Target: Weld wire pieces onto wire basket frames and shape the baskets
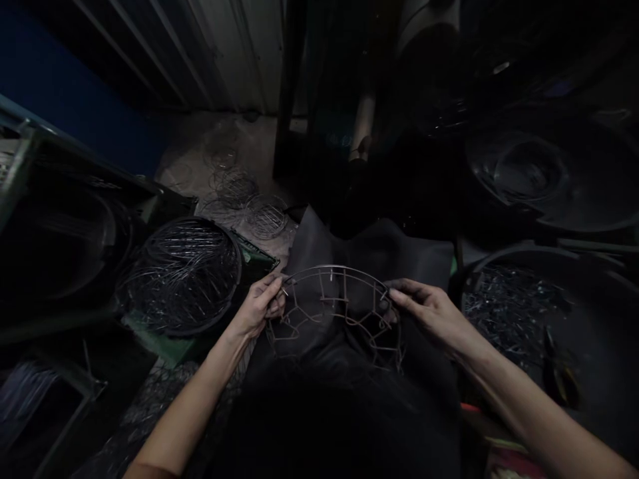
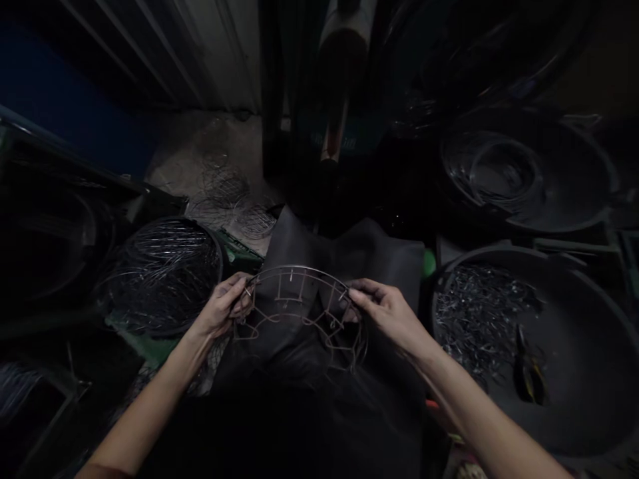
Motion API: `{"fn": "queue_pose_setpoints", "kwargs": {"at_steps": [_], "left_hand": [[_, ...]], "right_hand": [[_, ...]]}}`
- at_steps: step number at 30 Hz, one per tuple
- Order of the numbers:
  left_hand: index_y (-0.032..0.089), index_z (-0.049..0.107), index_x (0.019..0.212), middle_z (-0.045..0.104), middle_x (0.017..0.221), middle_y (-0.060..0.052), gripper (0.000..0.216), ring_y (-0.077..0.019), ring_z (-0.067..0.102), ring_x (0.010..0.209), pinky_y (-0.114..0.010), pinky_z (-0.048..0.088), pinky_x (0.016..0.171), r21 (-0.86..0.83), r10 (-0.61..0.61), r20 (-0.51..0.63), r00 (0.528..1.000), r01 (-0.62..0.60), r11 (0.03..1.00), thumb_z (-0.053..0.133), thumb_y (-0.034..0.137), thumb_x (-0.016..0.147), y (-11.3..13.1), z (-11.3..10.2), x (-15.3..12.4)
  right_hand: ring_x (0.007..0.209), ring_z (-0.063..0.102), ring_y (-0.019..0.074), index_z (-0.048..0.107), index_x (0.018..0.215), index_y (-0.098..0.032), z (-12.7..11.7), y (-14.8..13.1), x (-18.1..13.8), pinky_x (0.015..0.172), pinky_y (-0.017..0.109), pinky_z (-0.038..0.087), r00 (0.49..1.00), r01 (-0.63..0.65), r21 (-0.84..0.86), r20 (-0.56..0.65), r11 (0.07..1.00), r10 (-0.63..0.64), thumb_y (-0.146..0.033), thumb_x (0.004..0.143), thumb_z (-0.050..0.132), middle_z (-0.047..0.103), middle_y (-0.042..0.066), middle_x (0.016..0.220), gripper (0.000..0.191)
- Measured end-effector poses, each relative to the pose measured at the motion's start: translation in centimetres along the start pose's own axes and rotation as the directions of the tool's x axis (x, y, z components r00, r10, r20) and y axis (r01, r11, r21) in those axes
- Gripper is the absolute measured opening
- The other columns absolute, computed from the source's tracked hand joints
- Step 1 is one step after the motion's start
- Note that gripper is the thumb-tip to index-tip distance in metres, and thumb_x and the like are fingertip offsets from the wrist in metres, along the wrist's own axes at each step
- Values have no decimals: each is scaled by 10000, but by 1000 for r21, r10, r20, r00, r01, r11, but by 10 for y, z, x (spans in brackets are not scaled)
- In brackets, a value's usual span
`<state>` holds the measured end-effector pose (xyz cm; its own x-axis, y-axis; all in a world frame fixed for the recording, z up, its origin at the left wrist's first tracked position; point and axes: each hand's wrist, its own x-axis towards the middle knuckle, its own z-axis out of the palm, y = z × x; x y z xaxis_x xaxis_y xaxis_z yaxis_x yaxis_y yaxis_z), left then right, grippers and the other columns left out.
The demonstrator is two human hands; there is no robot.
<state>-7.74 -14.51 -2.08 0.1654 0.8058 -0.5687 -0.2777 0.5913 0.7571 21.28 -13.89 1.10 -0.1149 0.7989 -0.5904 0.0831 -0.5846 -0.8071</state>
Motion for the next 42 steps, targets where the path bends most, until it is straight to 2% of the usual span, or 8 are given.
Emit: {"fn": "queue_pose_setpoints", "kwargs": {"at_steps": [5,8,11,15,23,31,37,42], "left_hand": [[153,560,841,366,438,93,342,-12,243,319,-138,234,354,12,37,-24,999,-37,999,702,440,720,-1,-8,13],[160,531,810,358,438,100,340,-7,227,302,-131,216,338,-1,-10,45,999,10,1000,709,434,716,-6,-13,29],[164,503,777,365,452,99,332,-6,231,301,-130,221,335,-3,-56,87,995,57,998,699,426,729,-12,-15,37],[164,495,770,367,450,98,315,-12,248,306,-136,239,342,-1,-25,104,994,25,1000,683,416,751,-16,-14,36],[149,557,858,338,418,103,317,-16,236,317,-143,243,358,19,39,29,999,-40,999,682,420,752,-9,0,16],[148,572,864,363,422,99,319,-18,237,310,-149,247,353,14,43,10,999,-44,999,700,408,733,-9,-1,12],[151,574,879,389,432,93,309,-14,237,303,-148,249,347,19,59,51,997,-60,998,683,413,756,-16,-7,21],[164,562,851,376,431,100,330,-14,245,299,-143,262,348,26,41,54,998,-42,999,708,433,725,-18,-7,24]], "right_hand": [[589,615,145,699,922,-147,6,3,17,589,275,536,997,68,45,17,997,-69,-464,686,722,679,42,709,396],[732,660,170,680,1013,-157,0,7,19,765,341,550,996,36,119,81,992,-46,-424,691,731,705,55,848,421],[928,645,200,688,1011,-181,-7,15,9,928,372,479,996,47,24,72,999,-48,-414,719,709,705,49,960,374],[862,655,211,688,989,-156,-10,26,-6,850,359,501,994,36,-50,107,998,-31,-500,785,602,714,52,860,409],[745,628,176,631,1026,-182,-5,37,-13,713,282,488,992,114,-171,-30,979,-121,-443,849,505,687,24,791,340],[918,595,207,642,903,-209,-6,58,-15,877,329,438,963,219,-319,-79,922,-256,-510,866,441,664,28,918,363],[945,600,217,645,1045,-207,-22,62,-19,904,369,437,975,185,-257,168,949,-144,-514,855,468,666,36,1004,403],[788,622,188,667,973,-194,-25,67,-21,775,318,481,986,132,-172,126,976,-111,-523,832,514,679,29,851,389]]}}
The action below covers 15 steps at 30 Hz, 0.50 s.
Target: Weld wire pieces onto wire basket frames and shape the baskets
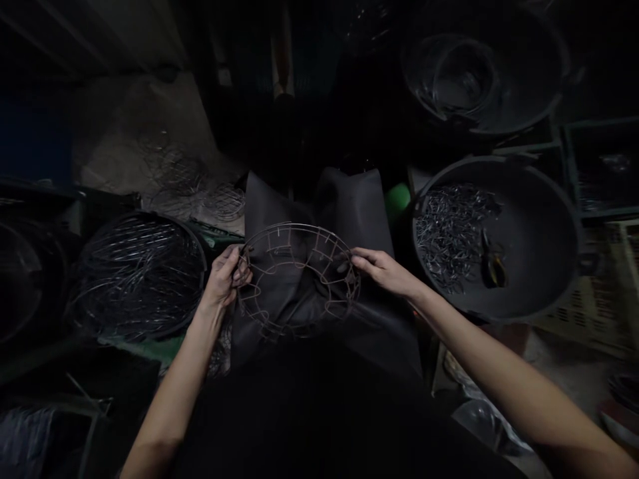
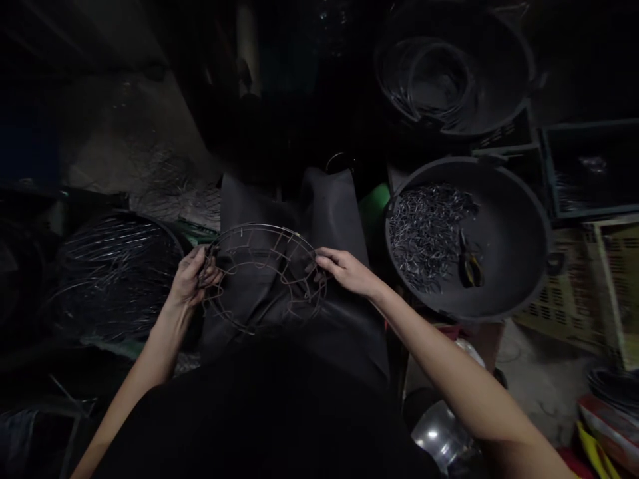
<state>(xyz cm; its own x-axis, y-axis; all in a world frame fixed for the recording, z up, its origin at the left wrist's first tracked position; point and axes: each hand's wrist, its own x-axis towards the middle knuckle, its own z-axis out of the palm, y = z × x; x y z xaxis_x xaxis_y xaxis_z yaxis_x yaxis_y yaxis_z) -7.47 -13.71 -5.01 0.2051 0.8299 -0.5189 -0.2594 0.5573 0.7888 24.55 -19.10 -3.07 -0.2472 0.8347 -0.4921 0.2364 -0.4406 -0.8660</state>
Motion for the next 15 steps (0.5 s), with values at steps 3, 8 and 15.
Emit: {"fn": "queue_pose_setpoints", "kwargs": {"at_steps": [3,8,15], "left_hand": [[160,571,858,372,417,101,346,-18,244,296,-145,266,342,11,22,-23,999,-22,1000,711,442,717,2,2,-3],[147,584,856,365,413,96,340,-23,257,311,-155,300,353,45,57,-57,997,-55,997,689,448,736,11,8,-9],[161,572,875,336,403,94,312,-30,260,330,-156,294,371,77,39,5,999,-39,996,651,445,773,20,17,-11]], "right_hand": [[691,606,158,666,892,-172,6,-3,-2,690,275,475,999,-51,133,-6,990,52,-535,822,529,670,20,782,394],[722,582,173,639,763,-184,10,-15,-3,697,268,451,997,-15,-91,-83,996,7,-536,876,437,651,7,753,421],[1013,597,214,583,1164,-252,11,-32,3,891,322,436,953,136,-198,-241,971,-183,-474,896,445,650,28,1107,374]]}}
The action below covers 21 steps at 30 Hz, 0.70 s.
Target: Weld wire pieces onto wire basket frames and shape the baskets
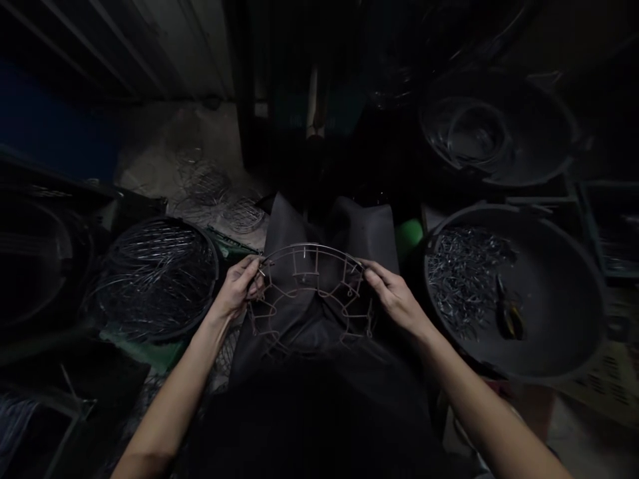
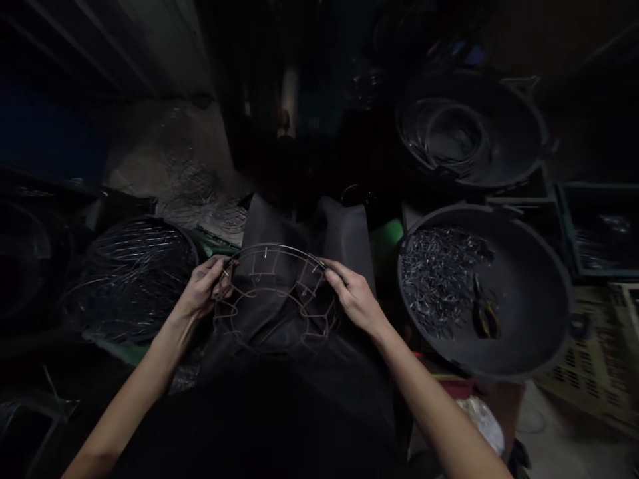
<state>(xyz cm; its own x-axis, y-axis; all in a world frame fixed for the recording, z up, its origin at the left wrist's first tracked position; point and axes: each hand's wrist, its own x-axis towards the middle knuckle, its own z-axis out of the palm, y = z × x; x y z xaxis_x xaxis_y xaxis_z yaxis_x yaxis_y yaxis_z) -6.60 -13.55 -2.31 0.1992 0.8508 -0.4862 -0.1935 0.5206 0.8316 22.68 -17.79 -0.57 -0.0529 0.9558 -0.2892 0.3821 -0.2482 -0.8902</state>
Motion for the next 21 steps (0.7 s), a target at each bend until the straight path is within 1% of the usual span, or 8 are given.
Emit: {"fn": "queue_pose_setpoints", "kwargs": {"at_steps": [2,4,6,8,11,16,19,21], "left_hand": [[160,576,866,331,399,93,310,-30,252,328,-156,288,366,7,6,8,1000,-6,1000,645,449,777,1,1,-1],[157,583,862,329,400,91,312,-29,246,328,-156,285,363,12,8,20,1000,-8,1000,642,452,778,3,2,-2],[155,584,850,322,400,91,312,-31,246,330,-158,288,362,12,11,31,999,-11,1000,644,452,775,3,3,-3],[154,579,837,316,400,91,305,-35,257,334,-161,296,367,14,21,28,999,-21,1000,639,448,780,3,4,-4],[155,563,822,328,402,90,299,-36,264,338,-156,291,369,16,24,0,1000,-24,1000,634,443,785,1,6,-7],[149,556,810,380,437,81,310,-24,282,334,-134,238,352,-4,-19,10,1000,19,1000,629,450,787,3,4,-11],[125,622,824,554,588,5,349,-61,493,461,-157,387,438,97,8,92,996,-17,995,618,471,787,21,2,1],[131,656,942,650,815,-59,389,-120,614,695,-204,490,629,194,83,194,977,-121,973,599,488,796,42,5,12]], "right_hand": [[965,616,221,645,1034,-225,-1,-3,-1,850,310,452,1000,2,-36,17,999,-1,-485,903,414,677,34,1025,373],[805,643,207,653,936,-210,-3,-6,-3,736,287,478,1000,-17,-54,0,998,17,-502,894,417,692,31,847,378],[611,618,178,623,822,-207,-3,-8,-5,605,264,471,998,-58,-8,3,998,58,-521,882,428,648,10,635,374],[474,560,150,560,717,-211,-2,-10,-5,502,244,442,992,-125,100,47,987,121,-546,861,452,581,-12,517,380],[415,514,126,505,661,-209,-1,-13,-4,433,226,412,978,-204,201,88,958,190,-596,811,501,548,-20,505,415],[459,501,113,508,692,-194,-4,-16,-8,447,212,419,981,-193,127,63,973,186,-610,802,509,513,-27,552,430],[495,489,108,511,673,-191,-7,-19,-9,471,203,415,993,-112,73,38,991,109,-593,817,498,500,-23,573,427],[511,482,111,519,669,-192,-7,-21,-8,475,202,407,997,-64,43,40,997,62,-582,825,491,497,-19,582,421]]}}
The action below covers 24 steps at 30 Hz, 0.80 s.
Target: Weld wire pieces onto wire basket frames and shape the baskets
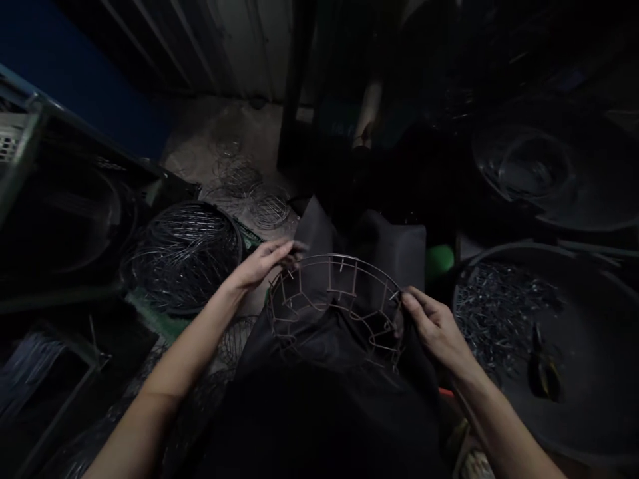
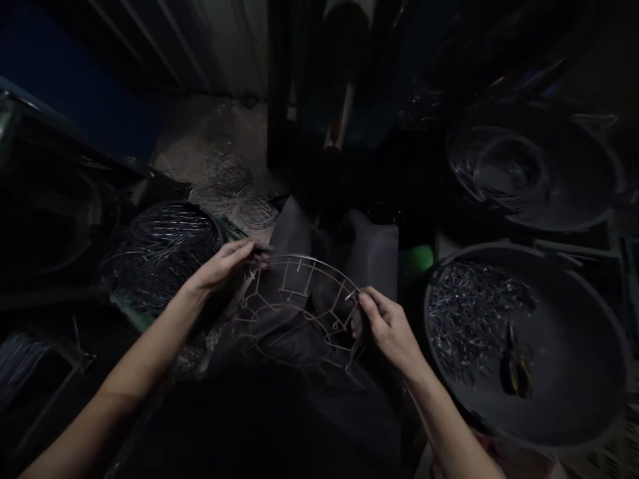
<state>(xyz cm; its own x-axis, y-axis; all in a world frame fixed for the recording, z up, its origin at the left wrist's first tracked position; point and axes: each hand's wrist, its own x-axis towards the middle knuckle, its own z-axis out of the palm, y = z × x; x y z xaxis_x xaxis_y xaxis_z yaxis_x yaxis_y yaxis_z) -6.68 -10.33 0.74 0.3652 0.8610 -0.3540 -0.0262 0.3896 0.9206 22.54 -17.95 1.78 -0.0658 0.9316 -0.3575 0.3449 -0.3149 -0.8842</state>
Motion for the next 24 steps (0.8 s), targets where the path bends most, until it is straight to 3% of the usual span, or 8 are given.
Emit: {"fn": "queue_pose_setpoints", "kwargs": {"at_steps": [2,3,6,9,15,18,21,24], "left_hand": [[155,637,1074,661,956,-81,417,-155,625,841,-237,495,740,141,50,170,984,-75,987,583,476,813,21,3,15],[154,638,1083,666,935,-80,413,-152,626,811,-234,494,715,211,21,275,961,-82,974,595,461,811,30,7,21],[127,661,1034,637,689,-39,379,-90,544,523,-183,411,478,324,-107,423,900,-40,945,636,417,791,47,21,39],[97,669,974,543,547,1,318,-45,428,405,-148,282,382,294,-83,339,937,-22,955,654,356,789,50,28,64],[85,636,956,499,558,7,226,-30,368,391,-147,222,374,188,24,214,977,-65,980,596,270,832,27,24,133],[104,612,976,493,569,17,235,-56,397,425,-172,289,415,243,65,134,989,-96,965,575,288,834,-4,20,148],[118,623,948,580,696,-20,243,-112,538,614,-221,424,606,434,223,48,974,-221,874,596,314,808,-32,17,152],[114,645,924,619,741,-37,296,-137,571,691,-245,438,692,493,271,46,962,-257,831,561,378,821,-44,17,152]], "right_hand": [[525,481,116,530,676,-193,2,-2,2,481,206,402,999,29,-31,20,999,-28,-574,832,482,498,-15,591,415],[541,484,119,537,681,-192,3,-3,4,498,209,404,999,45,-48,26,998,-44,-571,833,480,507,-12,602,412],[587,489,126,542,679,-185,4,-6,13,553,220,406,997,71,-79,32,994,-69,-577,828,480,528,-7,635,423],[610,495,128,538,678,-181,-5,-10,37,576,225,410,997,72,-7,17,997,-72,-603,787,525,536,-9,648,435],[462,453,102,561,708,-180,-33,-11,116,475,218,388,997,-22,141,71,990,12,-451,831,580,512,-30,535,298],[425,433,92,577,705,-164,-29,3,144,466,212,374,990,-104,59,97,993,98,-351,877,552,504,-39,489,255],[427,433,80,602,713,-146,-21,17,155,496,204,381,989,-132,-15,66,991,133,-292,890,542,518,-44,488,237],[419,428,74,601,715,-141,-18,21,156,491,200,382,987,-144,5,68,990,143,-276,895,537,523,-46,489,233]]}}
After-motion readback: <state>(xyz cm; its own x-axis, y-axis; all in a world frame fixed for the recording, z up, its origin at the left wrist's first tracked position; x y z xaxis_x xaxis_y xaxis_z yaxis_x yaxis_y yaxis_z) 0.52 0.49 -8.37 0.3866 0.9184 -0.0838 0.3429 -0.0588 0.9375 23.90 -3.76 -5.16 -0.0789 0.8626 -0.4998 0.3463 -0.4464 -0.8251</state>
